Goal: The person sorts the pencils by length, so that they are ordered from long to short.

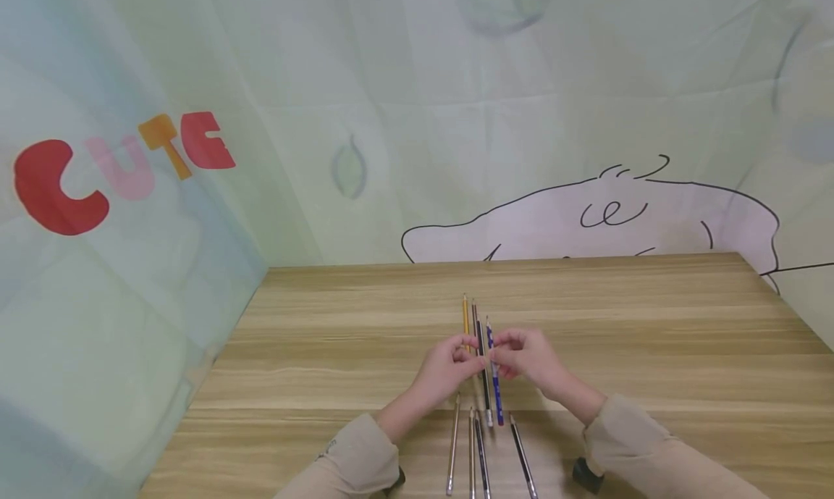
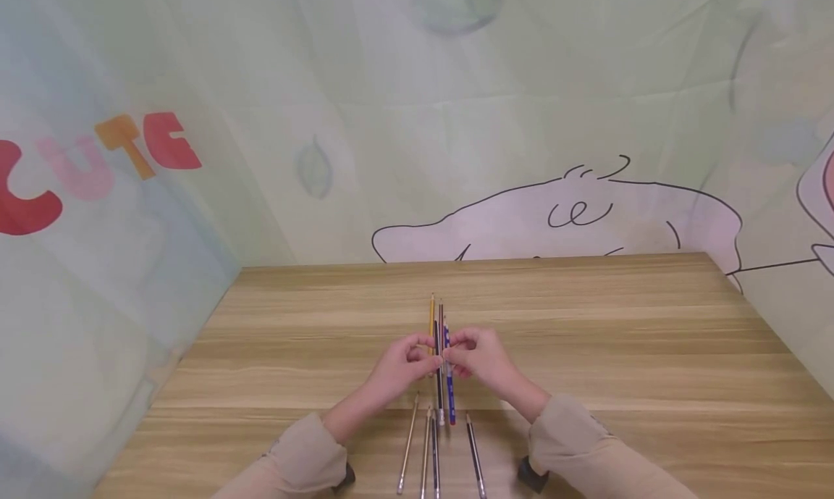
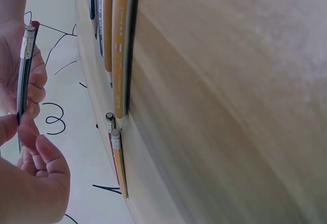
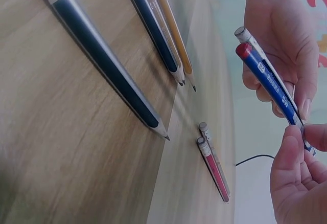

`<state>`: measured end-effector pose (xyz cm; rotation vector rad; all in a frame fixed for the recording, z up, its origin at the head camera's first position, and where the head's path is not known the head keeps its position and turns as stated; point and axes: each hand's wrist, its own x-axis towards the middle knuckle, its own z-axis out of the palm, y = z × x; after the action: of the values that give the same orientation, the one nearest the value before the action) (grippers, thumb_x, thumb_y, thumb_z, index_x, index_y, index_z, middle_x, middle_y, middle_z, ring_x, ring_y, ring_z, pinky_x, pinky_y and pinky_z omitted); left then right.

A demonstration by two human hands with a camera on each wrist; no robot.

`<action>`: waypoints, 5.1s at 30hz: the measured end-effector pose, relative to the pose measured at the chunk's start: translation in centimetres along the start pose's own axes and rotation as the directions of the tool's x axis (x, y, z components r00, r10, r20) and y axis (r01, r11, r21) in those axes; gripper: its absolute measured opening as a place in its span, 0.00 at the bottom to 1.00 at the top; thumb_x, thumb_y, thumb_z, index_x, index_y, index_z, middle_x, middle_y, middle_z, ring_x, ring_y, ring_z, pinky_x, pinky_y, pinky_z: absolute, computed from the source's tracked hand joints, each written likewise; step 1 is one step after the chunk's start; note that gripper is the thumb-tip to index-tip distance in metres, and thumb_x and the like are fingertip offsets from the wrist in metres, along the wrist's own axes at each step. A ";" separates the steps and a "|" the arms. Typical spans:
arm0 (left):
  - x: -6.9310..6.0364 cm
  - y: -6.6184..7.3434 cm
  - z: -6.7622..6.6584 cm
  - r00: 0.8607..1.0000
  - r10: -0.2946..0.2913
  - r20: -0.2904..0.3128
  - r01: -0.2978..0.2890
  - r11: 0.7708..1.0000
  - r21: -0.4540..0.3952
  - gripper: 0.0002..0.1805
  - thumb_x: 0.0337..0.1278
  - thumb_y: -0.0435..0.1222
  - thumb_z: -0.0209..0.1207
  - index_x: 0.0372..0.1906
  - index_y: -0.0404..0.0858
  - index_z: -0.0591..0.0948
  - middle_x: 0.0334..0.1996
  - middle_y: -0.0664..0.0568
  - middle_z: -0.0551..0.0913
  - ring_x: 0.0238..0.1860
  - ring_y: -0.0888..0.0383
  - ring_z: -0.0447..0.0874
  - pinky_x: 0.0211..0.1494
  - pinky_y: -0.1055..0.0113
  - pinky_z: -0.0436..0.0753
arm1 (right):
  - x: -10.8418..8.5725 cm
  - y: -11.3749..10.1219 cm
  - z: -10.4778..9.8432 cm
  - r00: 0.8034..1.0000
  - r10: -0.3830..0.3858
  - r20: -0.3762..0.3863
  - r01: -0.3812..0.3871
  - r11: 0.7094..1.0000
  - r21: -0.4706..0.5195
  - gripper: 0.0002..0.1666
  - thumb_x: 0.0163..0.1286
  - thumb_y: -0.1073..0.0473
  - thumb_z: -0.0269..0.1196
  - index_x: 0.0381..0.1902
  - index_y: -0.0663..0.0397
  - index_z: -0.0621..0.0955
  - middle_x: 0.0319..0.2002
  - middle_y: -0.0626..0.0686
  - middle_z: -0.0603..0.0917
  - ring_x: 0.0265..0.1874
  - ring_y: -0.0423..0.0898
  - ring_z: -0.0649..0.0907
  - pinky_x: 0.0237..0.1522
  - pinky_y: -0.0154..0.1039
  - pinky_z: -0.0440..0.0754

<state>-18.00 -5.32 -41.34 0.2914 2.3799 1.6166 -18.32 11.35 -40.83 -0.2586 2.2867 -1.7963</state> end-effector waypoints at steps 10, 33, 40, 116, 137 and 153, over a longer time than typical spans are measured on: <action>0.6 0.0 0.0 1.000 -0.019 -0.003 0.020 1.000 0.012 0.18 0.48 0.39 0.59 0.46 0.38 0.74 0.22 0.53 0.76 0.21 0.60 0.70 0.22 0.73 0.70 | 0.4 0.2 -0.4 1.000 0.020 -0.006 -0.021 1.000 -0.003 0.16 0.56 0.66 0.59 0.39 0.74 0.75 0.23 0.51 0.80 0.19 0.42 0.78 0.25 0.36 0.79; 5.7 0.2 -0.1 0.996 -0.023 -0.090 0.034 0.992 0.120 0.17 0.50 0.39 0.57 0.46 0.39 0.74 0.17 0.56 0.71 0.16 0.63 0.64 0.18 0.74 0.67 | 2.5 0.8 -2.7 0.996 0.055 -0.075 -0.060 0.996 -0.065 0.15 0.59 0.67 0.56 0.41 0.74 0.72 0.23 0.51 0.79 0.21 0.41 0.76 0.29 0.38 0.78; 7.3 0.3 -0.1 0.992 -0.055 -0.110 0.077 0.976 0.204 0.15 0.50 0.40 0.57 0.44 0.40 0.75 0.16 0.56 0.72 0.15 0.64 0.64 0.17 0.75 0.65 | 3.0 1.3 -3.3 0.992 0.076 -0.099 -0.083 0.994 -0.069 0.15 0.59 0.66 0.56 0.42 0.74 0.72 0.24 0.51 0.79 0.21 0.41 0.77 0.29 0.38 0.79; 9.0 -0.1 3.0 0.975 -0.060 -0.215 0.197 0.685 0.701 0.14 0.45 0.41 0.58 0.16 0.45 0.67 0.11 0.58 0.66 0.13 0.61 0.65 0.15 0.71 0.62 | 4.6 2.5 -4.4 0.978 0.131 -0.161 -0.148 0.984 -0.096 0.15 0.58 0.66 0.57 0.42 0.72 0.74 0.23 0.52 0.78 0.20 0.41 0.76 0.26 0.34 0.77; 8.9 -0.2 2.9 0.976 -0.055 -0.213 0.186 0.719 0.669 0.10 0.44 0.40 0.58 0.18 0.45 0.69 0.13 0.57 0.69 0.14 0.61 0.66 0.16 0.71 0.63 | 7.4 3.4 -3.9 0.968 0.150 -0.201 -0.181 0.972 -0.151 0.16 0.55 0.67 0.58 0.42 0.70 0.73 0.20 0.51 0.77 0.16 0.39 0.74 0.21 0.32 0.75; 9.1 -0.2 3.0 0.971 -0.058 -0.232 0.202 0.716 0.668 0.07 0.43 0.41 0.59 0.21 0.45 0.73 0.15 0.56 0.72 0.16 0.59 0.68 0.17 0.69 0.64 | 8.4 3.9 -2.6 0.965 0.161 -0.206 -0.213 0.942 -0.259 0.15 0.54 0.68 0.59 0.40 0.70 0.75 0.27 0.59 0.80 0.19 0.42 0.76 0.22 0.32 0.76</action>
<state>-25.69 -0.01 -43.46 0.0812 2.9979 0.6427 -27.13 12.45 -44.58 0.0838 2.5921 -1.4563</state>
